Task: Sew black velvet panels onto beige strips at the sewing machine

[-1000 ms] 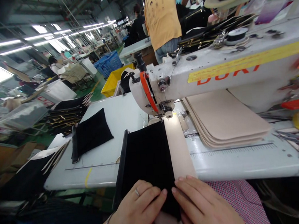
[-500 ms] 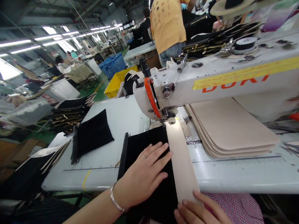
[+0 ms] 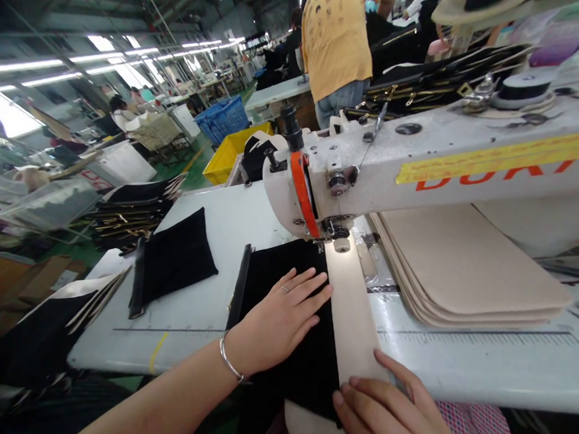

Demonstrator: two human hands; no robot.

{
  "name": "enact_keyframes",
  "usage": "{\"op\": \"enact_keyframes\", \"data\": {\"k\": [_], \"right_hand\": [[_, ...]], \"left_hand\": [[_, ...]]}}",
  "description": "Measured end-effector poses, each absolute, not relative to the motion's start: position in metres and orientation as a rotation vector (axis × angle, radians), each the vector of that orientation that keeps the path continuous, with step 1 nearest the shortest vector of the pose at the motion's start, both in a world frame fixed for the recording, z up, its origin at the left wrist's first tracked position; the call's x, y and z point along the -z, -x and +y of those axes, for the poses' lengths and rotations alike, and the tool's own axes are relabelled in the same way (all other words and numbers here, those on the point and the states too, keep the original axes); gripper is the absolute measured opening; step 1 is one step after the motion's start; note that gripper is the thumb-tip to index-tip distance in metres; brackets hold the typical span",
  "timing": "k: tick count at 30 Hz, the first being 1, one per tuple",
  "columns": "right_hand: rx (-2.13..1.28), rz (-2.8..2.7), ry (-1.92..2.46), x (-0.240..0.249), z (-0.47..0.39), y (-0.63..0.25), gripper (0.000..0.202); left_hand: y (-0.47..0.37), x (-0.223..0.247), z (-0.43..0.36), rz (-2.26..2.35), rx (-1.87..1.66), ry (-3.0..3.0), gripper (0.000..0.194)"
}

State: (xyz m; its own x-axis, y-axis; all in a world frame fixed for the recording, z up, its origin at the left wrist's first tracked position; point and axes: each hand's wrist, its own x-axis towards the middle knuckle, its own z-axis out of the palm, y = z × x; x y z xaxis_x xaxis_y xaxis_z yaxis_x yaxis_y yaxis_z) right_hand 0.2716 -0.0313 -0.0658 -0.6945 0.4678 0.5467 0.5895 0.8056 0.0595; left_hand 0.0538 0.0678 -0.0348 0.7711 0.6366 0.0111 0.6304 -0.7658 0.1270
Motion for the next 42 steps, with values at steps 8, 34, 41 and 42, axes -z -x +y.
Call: {"op": "enact_keyframes", "data": {"k": [8,34,41,42], "right_hand": [[0.102,-2.383,0.873,0.066,-0.015,-0.272,0.022],[-0.059,-2.383,1.122,0.075,0.041,-0.267,0.034],[-0.097,-2.389,1.199,0.073,0.061,-0.266,0.035],[-0.103,-2.404,1.211,0.073,0.064,-0.265,0.037]], "left_hand": [[-0.040,0.026,0.032,0.883,-0.119,-2.748,0.045],[-0.041,0.052,0.087,0.731,-0.423,-2.987,0.028],[-0.045,0.053,0.112,0.750,-0.384,-3.030,0.024],[-0.045,0.054,0.115,0.761,-0.381,-3.031,0.024]]}}
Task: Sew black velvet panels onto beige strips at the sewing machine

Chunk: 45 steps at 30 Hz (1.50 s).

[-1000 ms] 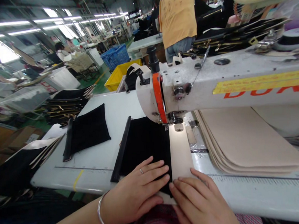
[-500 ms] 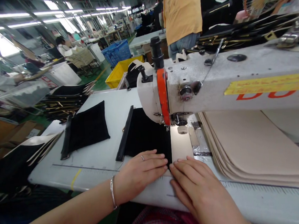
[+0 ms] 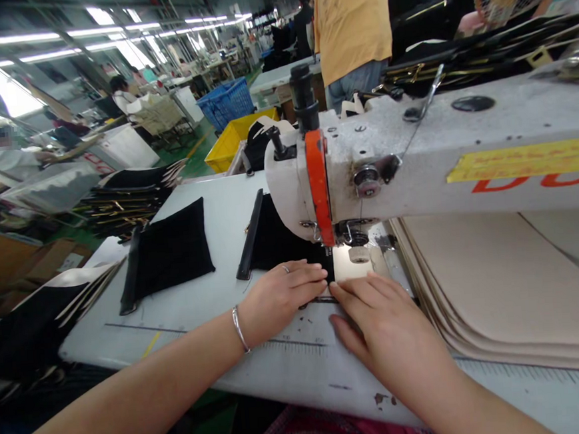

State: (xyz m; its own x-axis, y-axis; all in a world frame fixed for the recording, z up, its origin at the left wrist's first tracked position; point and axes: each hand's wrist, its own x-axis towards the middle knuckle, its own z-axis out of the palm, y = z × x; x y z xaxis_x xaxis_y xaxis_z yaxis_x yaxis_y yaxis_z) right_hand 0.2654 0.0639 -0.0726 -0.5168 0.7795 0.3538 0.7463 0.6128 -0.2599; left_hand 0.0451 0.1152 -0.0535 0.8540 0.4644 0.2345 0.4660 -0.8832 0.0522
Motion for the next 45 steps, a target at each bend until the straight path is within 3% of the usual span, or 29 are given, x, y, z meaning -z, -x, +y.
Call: {"op": "enact_keyframes", "data": {"k": [9,28,36,38,42,45], "right_hand": [[-0.103,-2.440,1.291,0.071,0.090,-0.263,0.038],[-0.045,-2.365,1.387,0.071,0.099,-0.251,0.035],[0.051,-2.312,1.388,0.065,0.089,-0.247,0.027],[0.091,-2.292,1.394,0.065,0.088,-0.247,0.030],[0.141,-2.263,1.388,0.070,0.092,-0.247,0.034],[0.127,-2.261,1.309,0.077,0.095,-0.249,0.036]], "left_hand": [[-0.052,0.057,0.145,-0.832,0.429,3.018,0.017],[-0.057,0.066,0.160,-1.090,0.440,3.020,0.023],[-0.051,0.066,0.153,-1.172,0.711,3.076,0.028],[-0.037,0.060,0.163,-1.341,0.876,3.038,0.031],[-0.004,0.040,0.201,-2.234,1.314,2.340,0.040],[0.002,0.024,0.220,-2.553,1.321,2.126,0.040]]}}
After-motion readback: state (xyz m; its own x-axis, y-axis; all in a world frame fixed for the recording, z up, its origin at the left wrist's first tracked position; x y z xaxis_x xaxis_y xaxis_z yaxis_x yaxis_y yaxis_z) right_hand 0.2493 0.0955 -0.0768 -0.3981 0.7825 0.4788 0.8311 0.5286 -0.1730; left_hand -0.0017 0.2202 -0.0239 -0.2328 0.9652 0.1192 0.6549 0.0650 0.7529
